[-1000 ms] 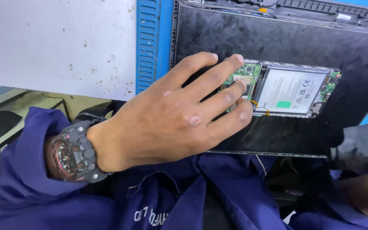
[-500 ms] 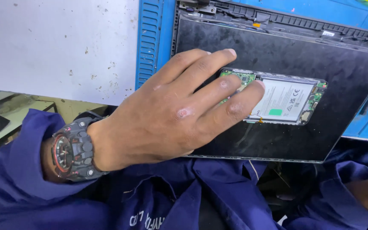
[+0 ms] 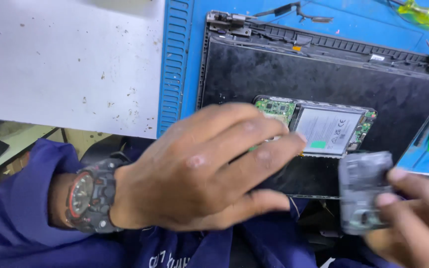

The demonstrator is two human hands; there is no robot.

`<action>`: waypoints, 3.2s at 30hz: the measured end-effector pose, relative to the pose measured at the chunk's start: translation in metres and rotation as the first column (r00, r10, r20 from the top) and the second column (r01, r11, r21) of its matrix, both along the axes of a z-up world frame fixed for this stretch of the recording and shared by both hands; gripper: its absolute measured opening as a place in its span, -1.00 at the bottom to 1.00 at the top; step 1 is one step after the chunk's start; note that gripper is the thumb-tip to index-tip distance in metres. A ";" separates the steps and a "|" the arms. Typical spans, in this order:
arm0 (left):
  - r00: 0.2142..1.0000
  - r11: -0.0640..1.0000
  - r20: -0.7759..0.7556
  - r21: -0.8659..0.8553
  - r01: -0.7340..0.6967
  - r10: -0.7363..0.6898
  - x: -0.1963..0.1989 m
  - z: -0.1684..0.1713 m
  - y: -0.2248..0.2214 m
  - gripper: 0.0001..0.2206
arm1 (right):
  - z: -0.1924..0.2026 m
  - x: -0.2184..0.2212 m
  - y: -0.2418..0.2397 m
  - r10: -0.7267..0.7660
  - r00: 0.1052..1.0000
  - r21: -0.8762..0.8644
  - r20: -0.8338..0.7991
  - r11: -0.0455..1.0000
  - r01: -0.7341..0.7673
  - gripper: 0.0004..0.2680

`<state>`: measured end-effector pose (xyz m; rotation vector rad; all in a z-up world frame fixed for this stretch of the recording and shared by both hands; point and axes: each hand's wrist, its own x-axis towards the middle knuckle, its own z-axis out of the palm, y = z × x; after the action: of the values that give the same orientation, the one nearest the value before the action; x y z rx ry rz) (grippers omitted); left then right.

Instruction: Repairing a mobile phone by assembling internal components like the motherboard and protective covers

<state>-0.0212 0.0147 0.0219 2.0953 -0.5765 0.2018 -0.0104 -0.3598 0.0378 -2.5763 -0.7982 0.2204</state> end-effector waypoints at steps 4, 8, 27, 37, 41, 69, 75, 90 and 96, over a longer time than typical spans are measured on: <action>0.992 0.994 -0.083 -0.062 0.090 -0.095 -0.010 0.002 -0.011 -0.42 | -0.003 -0.005 0.066 0.393 0.859 0.032 0.327 0.904 -0.426 -0.91; 0.998 0.998 -0.029 -0.025 0.061 -0.062 -0.013 -0.003 -0.015 -0.60 | -0.018 -0.006 0.079 0.280 0.851 0.122 0.444 0.922 -0.367 -0.89; 0.992 0.982 -0.003 0.142 0.124 -0.125 0.003 -0.002 -0.008 -0.80 | -0.001 0.017 0.116 0.002 0.965 0.270 -0.261 0.960 0.071 -0.86; 0.988 0.924 0.105 0.356 -0.143 0.112 0.044 -0.009 -0.008 -0.91 | 0.003 0.034 0.013 -0.125 0.769 -0.325 -0.627 0.939 -0.113 -0.69; 0.989 0.905 0.123 0.406 -0.129 0.086 0.051 -0.015 -0.020 -0.90 | -0.006 0.027 0.003 -0.229 0.808 -0.385 -0.542 0.923 0.003 -0.75; 0.980 0.839 0.198 0.532 -0.110 0.003 0.042 -0.010 -0.031 -0.91 | -0.036 0.004 -0.056 0.289 0.902 0.054 -0.319 0.956 -0.287 -0.68; 0.995 0.863 0.100 0.504 -0.036 -0.018 0.028 -0.007 -0.022 -0.71 | -0.044 0.009 -0.080 0.163 0.894 0.047 -0.418 0.986 -0.157 -0.54; 0.971 0.752 0.188 0.659 -0.013 -0.149 0.029 -0.015 -0.012 -0.65 | -0.066 0.084 -0.090 0.405 0.483 0.488 -0.776 0.871 0.055 -0.71; 0.979 0.775 0.175 0.631 -0.030 -0.105 0.028 -0.015 -0.012 -0.68 | -0.066 0.086 -0.082 0.338 0.400 0.473 -0.852 0.825 0.311 -0.71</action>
<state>0.0072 0.0022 0.0071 2.7361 -0.9050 0.2185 0.0752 -0.4415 -0.0280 -1.4308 -0.3211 1.1302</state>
